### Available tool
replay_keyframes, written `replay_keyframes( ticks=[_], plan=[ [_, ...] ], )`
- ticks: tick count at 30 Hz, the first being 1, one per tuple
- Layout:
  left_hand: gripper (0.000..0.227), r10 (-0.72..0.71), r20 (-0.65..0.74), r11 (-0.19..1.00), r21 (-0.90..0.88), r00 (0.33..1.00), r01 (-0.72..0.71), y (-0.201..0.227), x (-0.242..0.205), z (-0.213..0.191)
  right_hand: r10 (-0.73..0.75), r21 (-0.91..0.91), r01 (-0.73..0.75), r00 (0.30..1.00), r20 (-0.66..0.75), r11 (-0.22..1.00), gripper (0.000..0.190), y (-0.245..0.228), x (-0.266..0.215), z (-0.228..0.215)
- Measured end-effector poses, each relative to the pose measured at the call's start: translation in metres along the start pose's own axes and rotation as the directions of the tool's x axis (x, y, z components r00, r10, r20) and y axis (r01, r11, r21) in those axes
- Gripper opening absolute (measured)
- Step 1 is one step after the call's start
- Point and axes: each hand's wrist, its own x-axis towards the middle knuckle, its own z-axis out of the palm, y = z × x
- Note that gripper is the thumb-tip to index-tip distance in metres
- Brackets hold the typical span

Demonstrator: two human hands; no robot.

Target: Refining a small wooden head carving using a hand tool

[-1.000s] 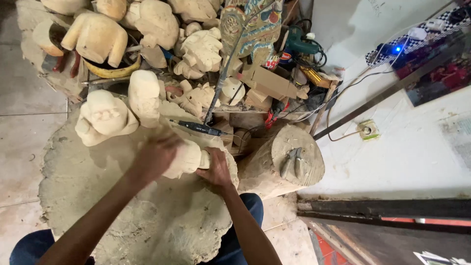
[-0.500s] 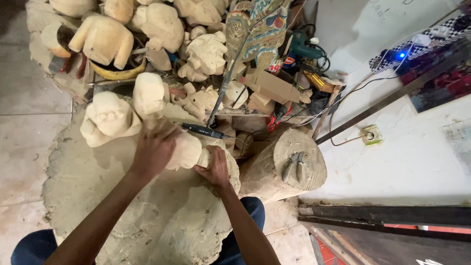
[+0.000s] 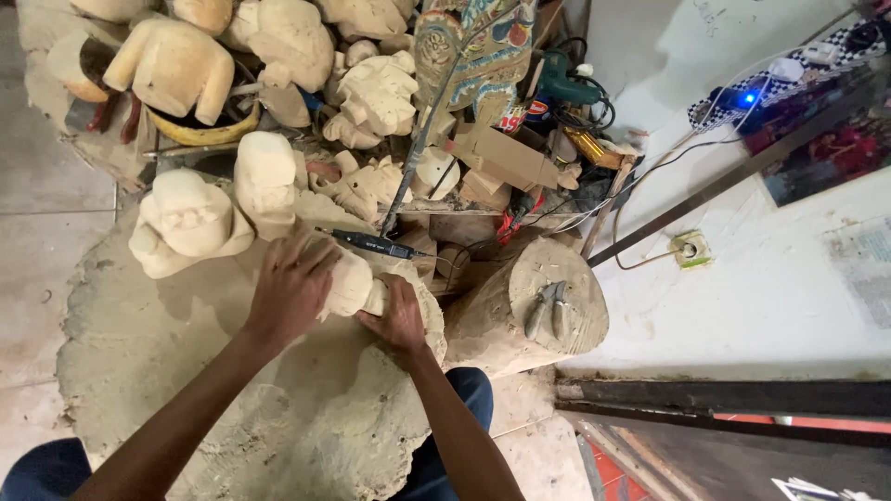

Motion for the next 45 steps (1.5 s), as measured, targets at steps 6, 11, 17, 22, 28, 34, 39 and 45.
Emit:
replay_keyframes(
  ticks=[6,11,17,22,28,34,39,45],
  plan=[
    [0.021,0.03,-0.031,0.995,0.093,0.999,-0.027,-0.027,0.006,0.021,-0.06,-0.068,0.055,0.995,-0.074,0.996,0.071,-0.018,0.004,-0.008],
    [0.018,0.136,0.005,0.991,0.002,0.991,-0.137,-0.008,0.018,0.007,-0.04,-0.041,0.036,0.994,-0.1,0.998,0.072,-0.05,0.011,-0.02],
    [0.017,0.23,-0.131,0.968,0.133,0.964,-0.213,-0.012,0.009,0.024,-0.052,-0.051,0.045,0.988,-0.143,0.998,0.071,-0.053,0.007,-0.02],
    [0.013,0.15,-0.187,0.969,0.221,0.971,-0.108,-0.017,0.008,0.003,-0.063,-0.054,0.055,0.984,-0.169,0.997,0.07,-0.05,0.005,-0.016],
    [0.013,0.176,-0.123,0.984,0.048,0.977,-0.171,-0.011,0.0,-0.009,-0.083,-0.06,0.073,0.98,-0.181,0.996,0.068,-0.029,-0.002,-0.006],
    [0.027,0.203,-0.101,0.979,0.005,0.974,-0.203,-0.012,-0.021,0.018,-0.108,-0.078,0.096,0.98,-0.17,0.992,0.071,-0.023,-0.003,-0.004],
    [0.038,0.054,-0.19,0.993,-0.095,0.98,-0.073,0.015,-0.029,-0.047,-0.169,-0.087,0.157,0.974,-0.152,0.984,0.066,-0.038,0.002,-0.015],
    [0.058,0.028,-0.254,0.999,0.036,0.967,-0.02,-0.012,-0.04,0.031,-0.146,-0.078,0.135,0.976,-0.162,0.988,0.069,-0.031,0.003,-0.007]
  ],
)
